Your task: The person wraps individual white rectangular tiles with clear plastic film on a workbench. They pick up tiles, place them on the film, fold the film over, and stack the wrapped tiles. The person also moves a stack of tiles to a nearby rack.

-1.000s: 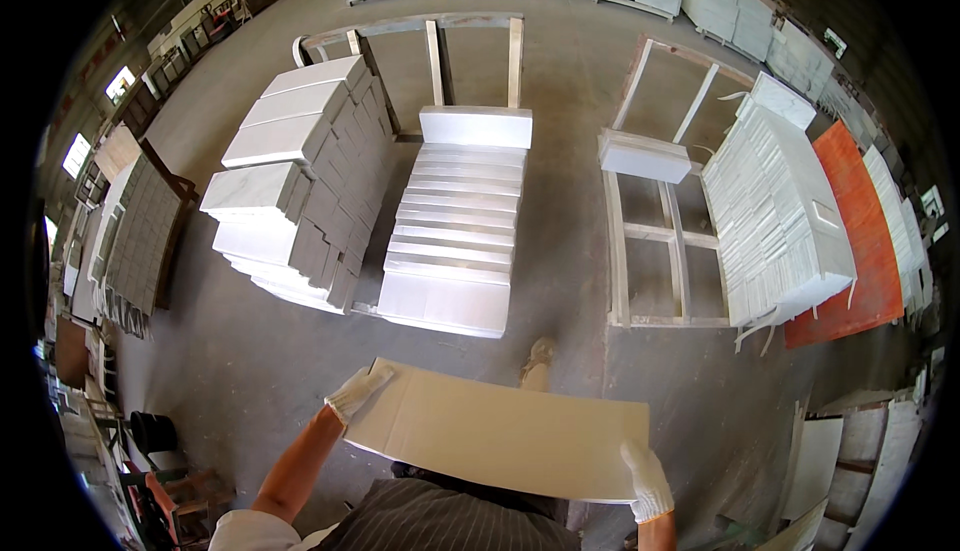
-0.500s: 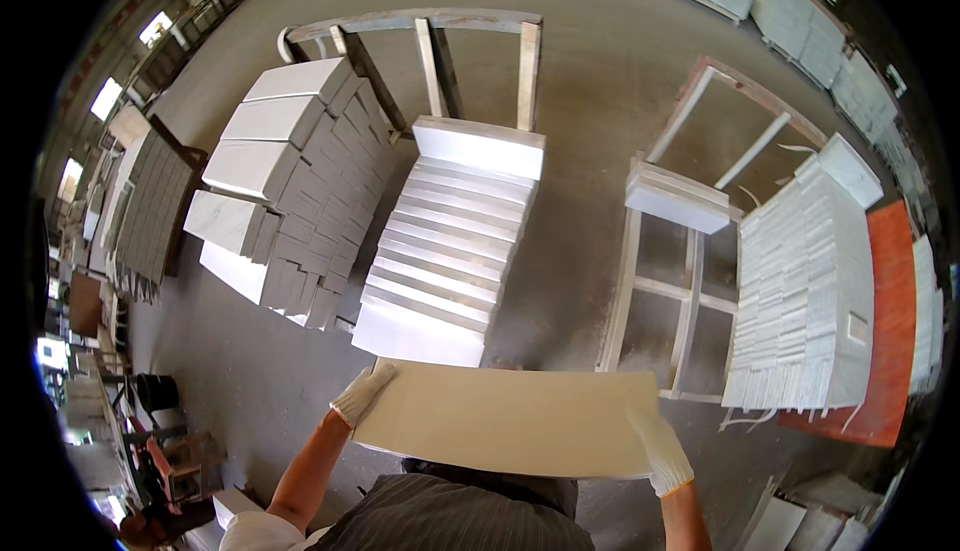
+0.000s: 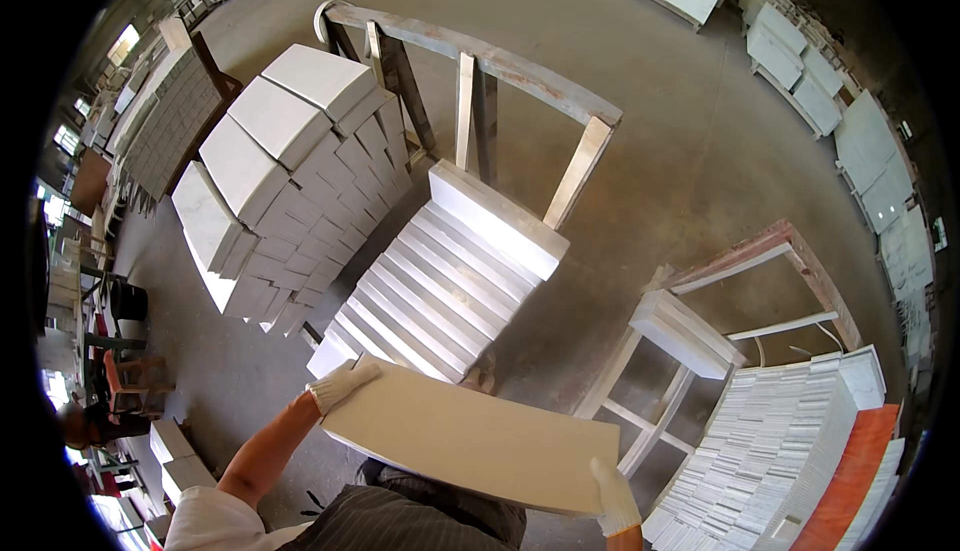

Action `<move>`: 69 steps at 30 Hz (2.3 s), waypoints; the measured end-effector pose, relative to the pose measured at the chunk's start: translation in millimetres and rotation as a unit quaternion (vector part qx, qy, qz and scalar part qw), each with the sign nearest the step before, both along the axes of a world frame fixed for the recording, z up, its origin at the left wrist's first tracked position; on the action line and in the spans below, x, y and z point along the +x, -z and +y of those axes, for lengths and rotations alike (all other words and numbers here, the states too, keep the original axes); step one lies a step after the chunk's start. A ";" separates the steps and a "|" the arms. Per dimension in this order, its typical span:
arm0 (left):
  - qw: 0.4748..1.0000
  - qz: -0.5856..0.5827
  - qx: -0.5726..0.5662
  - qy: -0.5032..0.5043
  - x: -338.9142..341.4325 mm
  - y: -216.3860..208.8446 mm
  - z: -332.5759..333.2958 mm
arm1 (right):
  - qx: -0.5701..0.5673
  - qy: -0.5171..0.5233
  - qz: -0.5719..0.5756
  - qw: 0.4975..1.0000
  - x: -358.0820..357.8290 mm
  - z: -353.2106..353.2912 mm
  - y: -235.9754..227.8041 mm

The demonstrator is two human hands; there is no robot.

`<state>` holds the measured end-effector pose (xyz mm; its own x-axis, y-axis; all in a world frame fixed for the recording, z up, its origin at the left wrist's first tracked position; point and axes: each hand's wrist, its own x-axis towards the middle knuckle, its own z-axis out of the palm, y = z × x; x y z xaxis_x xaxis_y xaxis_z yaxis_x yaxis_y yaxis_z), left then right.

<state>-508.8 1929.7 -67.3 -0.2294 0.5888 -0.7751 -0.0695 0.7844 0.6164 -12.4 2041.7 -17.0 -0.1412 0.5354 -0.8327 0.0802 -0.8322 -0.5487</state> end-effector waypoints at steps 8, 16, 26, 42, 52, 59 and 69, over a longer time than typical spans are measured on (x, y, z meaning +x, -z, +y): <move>0.997 -0.050 -0.029 -0.041 -48.0 16.7 116.5 | -0.036 0.011 0.046 0.998 -51.8 111.9 47.7; 0.996 -0.065 -0.041 -0.049 -107.2 82.7 179.7 | -0.144 0.039 0.058 0.987 -107.0 189.4 131.1; 0.989 0.024 -0.139 0.044 -183.4 150.4 304.4 | -0.203 0.083 0.085 0.972 -168.5 243.6 263.2; 0.940 0.165 -0.136 0.267 -299.0 341.5 413.9 | -0.252 0.185 0.158 0.937 -249.4 282.5 381.4; 0.974 -0.128 -0.163 -0.087 -327.8 359.2 421.8 | -0.367 0.202 0.117 0.901 -293.4 328.3 383.0; 0.928 -0.139 -0.021 -0.346 -296.9 348.1 371.9 | -0.331 0.340 0.168 0.864 -290.5 296.7 380.0; 0.827 0.069 0.088 -0.551 -240.6 370.2 391.6 | -0.304 0.413 0.095 0.853 -282.6 269.2 405.0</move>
